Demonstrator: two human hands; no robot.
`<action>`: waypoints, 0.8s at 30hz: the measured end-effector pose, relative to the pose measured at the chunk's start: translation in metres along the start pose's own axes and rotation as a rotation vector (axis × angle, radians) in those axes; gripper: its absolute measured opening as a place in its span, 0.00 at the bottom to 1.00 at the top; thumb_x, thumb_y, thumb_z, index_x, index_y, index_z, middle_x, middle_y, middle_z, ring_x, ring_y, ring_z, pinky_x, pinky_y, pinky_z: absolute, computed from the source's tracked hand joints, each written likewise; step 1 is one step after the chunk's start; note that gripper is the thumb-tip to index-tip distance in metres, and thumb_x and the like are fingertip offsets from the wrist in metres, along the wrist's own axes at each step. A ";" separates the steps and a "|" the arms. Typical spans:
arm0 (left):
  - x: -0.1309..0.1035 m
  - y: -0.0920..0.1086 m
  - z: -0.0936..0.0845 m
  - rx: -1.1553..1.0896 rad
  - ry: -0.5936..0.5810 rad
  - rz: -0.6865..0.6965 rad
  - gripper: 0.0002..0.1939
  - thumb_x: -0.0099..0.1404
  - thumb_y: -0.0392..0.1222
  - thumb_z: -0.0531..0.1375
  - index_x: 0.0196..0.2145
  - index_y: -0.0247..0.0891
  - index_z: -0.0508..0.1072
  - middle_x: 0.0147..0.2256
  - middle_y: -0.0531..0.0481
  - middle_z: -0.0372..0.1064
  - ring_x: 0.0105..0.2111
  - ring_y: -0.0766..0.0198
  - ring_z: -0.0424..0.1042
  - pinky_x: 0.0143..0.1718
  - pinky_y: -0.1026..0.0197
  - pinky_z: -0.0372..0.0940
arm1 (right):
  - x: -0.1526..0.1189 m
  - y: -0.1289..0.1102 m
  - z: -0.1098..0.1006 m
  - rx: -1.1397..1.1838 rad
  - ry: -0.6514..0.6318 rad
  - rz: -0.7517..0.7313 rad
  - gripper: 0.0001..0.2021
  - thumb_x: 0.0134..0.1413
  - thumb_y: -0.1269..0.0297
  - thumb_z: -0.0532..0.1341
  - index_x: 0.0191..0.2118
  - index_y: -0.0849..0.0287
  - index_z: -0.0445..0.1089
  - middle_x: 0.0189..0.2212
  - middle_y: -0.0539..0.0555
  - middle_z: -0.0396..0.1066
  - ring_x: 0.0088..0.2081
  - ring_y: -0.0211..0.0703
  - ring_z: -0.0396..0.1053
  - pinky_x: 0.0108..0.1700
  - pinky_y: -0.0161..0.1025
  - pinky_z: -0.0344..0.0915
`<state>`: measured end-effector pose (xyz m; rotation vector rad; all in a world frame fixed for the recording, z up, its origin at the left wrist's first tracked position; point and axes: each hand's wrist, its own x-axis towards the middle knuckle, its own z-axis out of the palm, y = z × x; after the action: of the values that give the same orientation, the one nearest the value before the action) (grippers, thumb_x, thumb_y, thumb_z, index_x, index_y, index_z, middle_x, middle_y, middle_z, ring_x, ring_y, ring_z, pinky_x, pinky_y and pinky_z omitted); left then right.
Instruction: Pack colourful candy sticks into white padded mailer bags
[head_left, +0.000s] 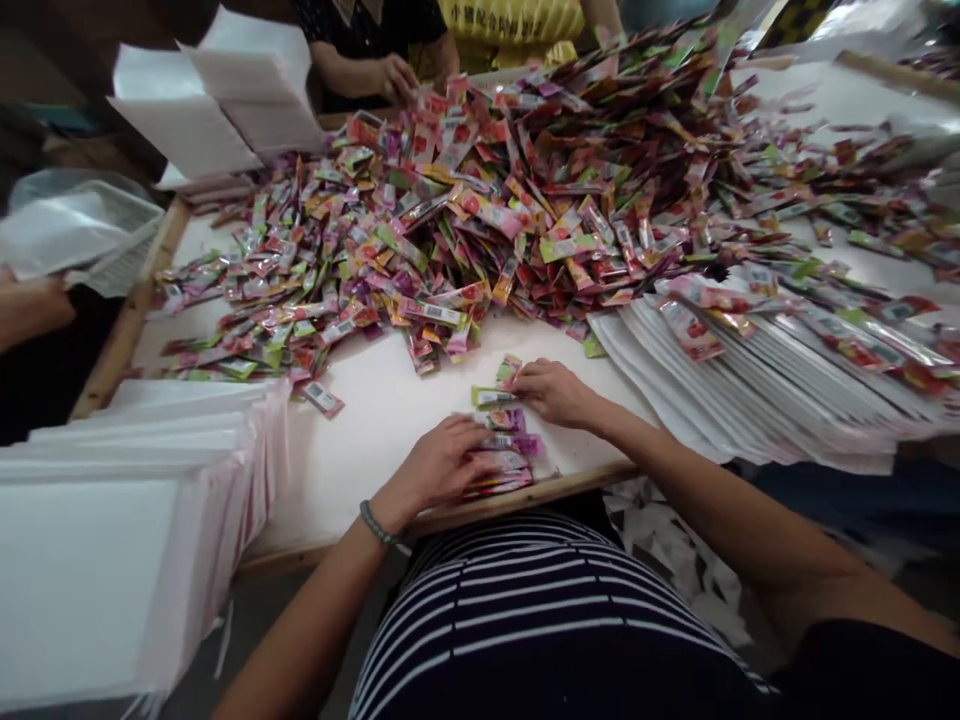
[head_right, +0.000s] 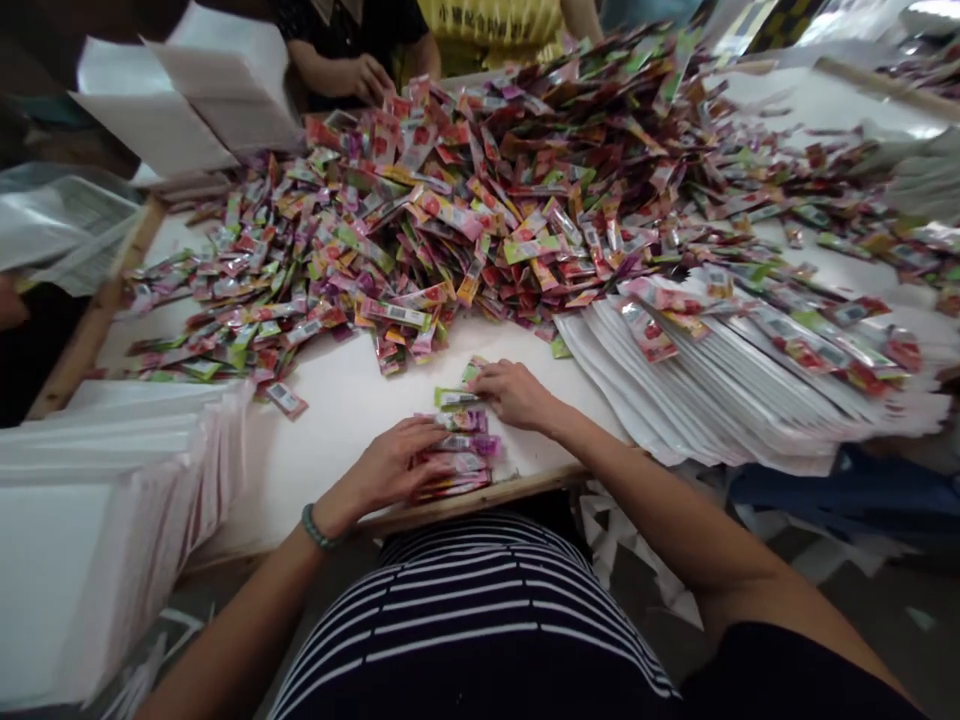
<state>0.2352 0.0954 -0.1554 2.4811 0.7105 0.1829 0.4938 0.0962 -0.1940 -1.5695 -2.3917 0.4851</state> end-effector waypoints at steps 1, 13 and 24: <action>-0.003 0.001 -0.001 -0.004 0.018 -0.012 0.18 0.65 0.46 0.61 0.51 0.38 0.71 0.51 0.43 0.72 0.54 0.55 0.68 0.58 0.49 0.63 | -0.003 -0.005 0.003 0.017 -0.018 -0.026 0.15 0.58 0.71 0.57 0.48 0.56 0.76 0.44 0.56 0.76 0.45 0.48 0.69 0.49 0.42 0.62; -0.013 0.011 0.003 0.207 0.132 -0.059 0.16 0.66 0.48 0.59 0.47 0.36 0.72 0.47 0.40 0.72 0.47 0.53 0.70 0.49 0.51 0.67 | 0.000 -0.029 -0.004 0.026 0.076 -0.185 0.12 0.60 0.70 0.57 0.42 0.58 0.78 0.35 0.58 0.76 0.38 0.45 0.69 0.42 0.40 0.63; 0.008 0.002 0.009 0.231 -0.062 -0.080 0.19 0.67 0.47 0.58 0.53 0.36 0.69 0.54 0.41 0.70 0.55 0.50 0.66 0.55 0.47 0.63 | 0.051 0.015 -0.014 -0.177 -0.051 -0.046 0.14 0.64 0.72 0.54 0.41 0.62 0.78 0.44 0.60 0.75 0.44 0.44 0.69 0.47 0.40 0.59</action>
<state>0.2452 0.0939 -0.1616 2.6562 0.8451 -0.0063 0.4916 0.1505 -0.1865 -1.5851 -2.5652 0.3161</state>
